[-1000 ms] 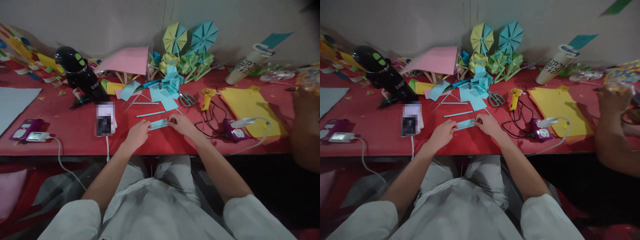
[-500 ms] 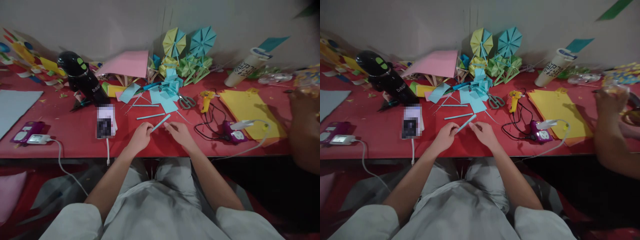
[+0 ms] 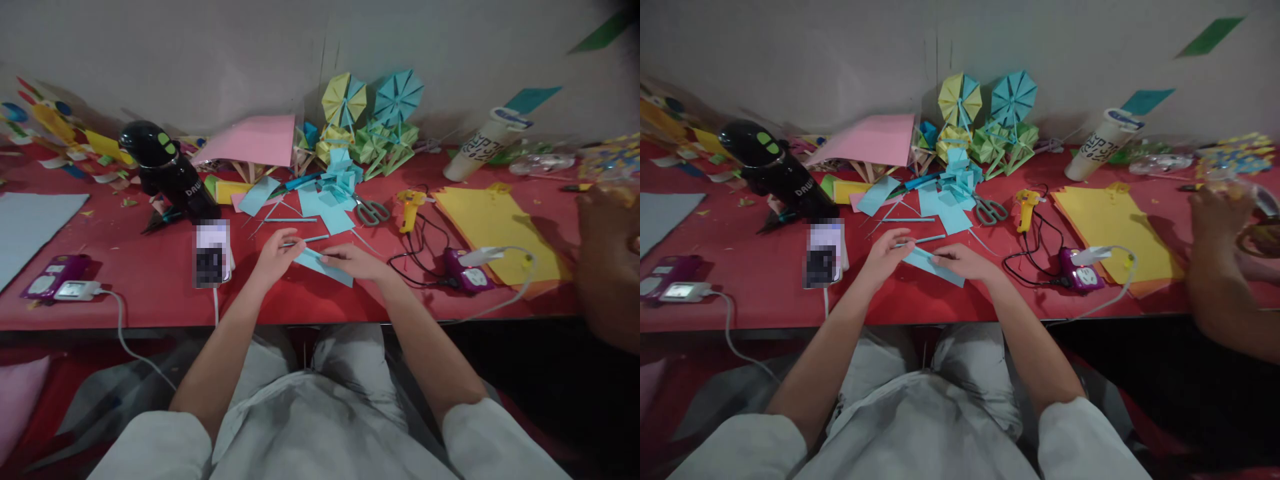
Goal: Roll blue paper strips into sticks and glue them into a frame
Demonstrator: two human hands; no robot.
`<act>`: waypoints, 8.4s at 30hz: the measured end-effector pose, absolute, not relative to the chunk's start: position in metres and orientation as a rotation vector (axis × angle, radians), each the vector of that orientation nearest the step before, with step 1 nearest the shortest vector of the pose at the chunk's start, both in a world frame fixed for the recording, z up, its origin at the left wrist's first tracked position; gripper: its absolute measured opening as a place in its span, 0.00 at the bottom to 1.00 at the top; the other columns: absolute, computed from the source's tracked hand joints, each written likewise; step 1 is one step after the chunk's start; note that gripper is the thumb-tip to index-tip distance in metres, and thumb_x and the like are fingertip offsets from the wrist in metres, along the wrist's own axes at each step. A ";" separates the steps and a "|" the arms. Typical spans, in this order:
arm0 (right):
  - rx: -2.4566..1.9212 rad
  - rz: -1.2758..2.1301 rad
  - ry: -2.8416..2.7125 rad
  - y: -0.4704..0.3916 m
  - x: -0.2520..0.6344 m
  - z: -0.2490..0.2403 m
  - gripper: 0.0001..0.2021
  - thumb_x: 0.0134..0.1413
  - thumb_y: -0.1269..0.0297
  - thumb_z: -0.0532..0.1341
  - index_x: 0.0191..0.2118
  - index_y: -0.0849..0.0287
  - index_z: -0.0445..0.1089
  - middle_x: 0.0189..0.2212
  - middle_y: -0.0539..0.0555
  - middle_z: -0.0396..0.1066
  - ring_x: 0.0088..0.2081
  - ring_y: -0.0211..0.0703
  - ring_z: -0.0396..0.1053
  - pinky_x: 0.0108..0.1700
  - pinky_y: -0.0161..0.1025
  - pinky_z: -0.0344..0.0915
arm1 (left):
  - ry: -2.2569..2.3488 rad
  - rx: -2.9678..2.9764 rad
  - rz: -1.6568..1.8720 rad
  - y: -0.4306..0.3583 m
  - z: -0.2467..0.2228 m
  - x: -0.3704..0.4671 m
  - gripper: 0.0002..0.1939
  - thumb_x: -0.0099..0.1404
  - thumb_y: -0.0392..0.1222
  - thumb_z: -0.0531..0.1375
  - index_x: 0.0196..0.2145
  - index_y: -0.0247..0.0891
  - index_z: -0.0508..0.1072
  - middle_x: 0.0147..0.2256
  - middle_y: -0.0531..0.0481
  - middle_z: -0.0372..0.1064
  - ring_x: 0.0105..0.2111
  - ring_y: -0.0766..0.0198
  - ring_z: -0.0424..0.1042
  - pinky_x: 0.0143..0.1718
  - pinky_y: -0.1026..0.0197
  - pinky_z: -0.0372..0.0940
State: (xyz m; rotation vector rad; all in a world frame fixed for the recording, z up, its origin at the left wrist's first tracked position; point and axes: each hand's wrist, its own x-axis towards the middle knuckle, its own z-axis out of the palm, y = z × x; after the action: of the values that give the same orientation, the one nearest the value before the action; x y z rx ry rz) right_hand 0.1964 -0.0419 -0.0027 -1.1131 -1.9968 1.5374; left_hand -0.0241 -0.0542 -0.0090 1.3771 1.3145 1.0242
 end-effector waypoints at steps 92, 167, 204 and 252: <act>-0.962 0.765 -2.309 -0.036 0.190 -0.032 0.10 0.62 0.61 0.61 0.39 0.59 0.79 0.32 0.56 0.76 0.33 0.42 0.70 0.38 0.38 0.64 | 1.255 2.020 0.632 -0.050 -0.017 -0.029 0.09 0.69 0.41 0.56 0.35 0.38 0.76 0.37 0.47 0.78 0.38 0.60 0.74 0.41 0.59 0.66; -1.135 0.716 -2.693 -0.046 0.192 0.000 0.13 0.65 0.72 0.55 0.41 0.61 0.78 0.40 0.60 0.79 0.42 0.46 0.74 0.45 0.39 0.64 | 1.233 2.039 0.565 -0.053 -0.011 -0.036 0.07 0.62 0.39 0.61 0.30 0.39 0.79 0.33 0.50 0.80 0.34 0.60 0.75 0.38 0.61 0.66; -1.279 0.881 -2.527 -0.050 0.205 0.004 0.13 0.67 0.68 0.52 0.38 0.61 0.74 0.37 0.59 0.77 0.38 0.44 0.71 0.42 0.38 0.61 | 1.234 1.944 0.581 -0.049 -0.010 -0.053 0.11 0.63 0.47 0.62 0.34 0.39 0.82 0.36 0.48 0.82 0.38 0.57 0.79 0.42 0.60 0.69; -1.339 0.141 -3.148 -0.047 0.176 0.034 0.15 0.64 0.77 0.53 0.47 0.62 0.75 0.44 0.63 0.76 0.47 0.52 0.75 0.40 0.39 0.65 | 1.188 2.806 -0.314 -0.054 0.027 -0.027 0.15 0.67 0.26 0.54 0.43 0.35 0.77 0.43 0.42 0.73 0.45 0.55 0.75 0.38 0.61 0.67</act>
State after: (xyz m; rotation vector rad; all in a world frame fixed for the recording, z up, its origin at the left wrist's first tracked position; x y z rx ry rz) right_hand 0.1761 -0.0468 0.0341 -1.3389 -3.1478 0.1410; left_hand -0.0266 -0.0537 0.0274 2.8057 1.1884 -0.3140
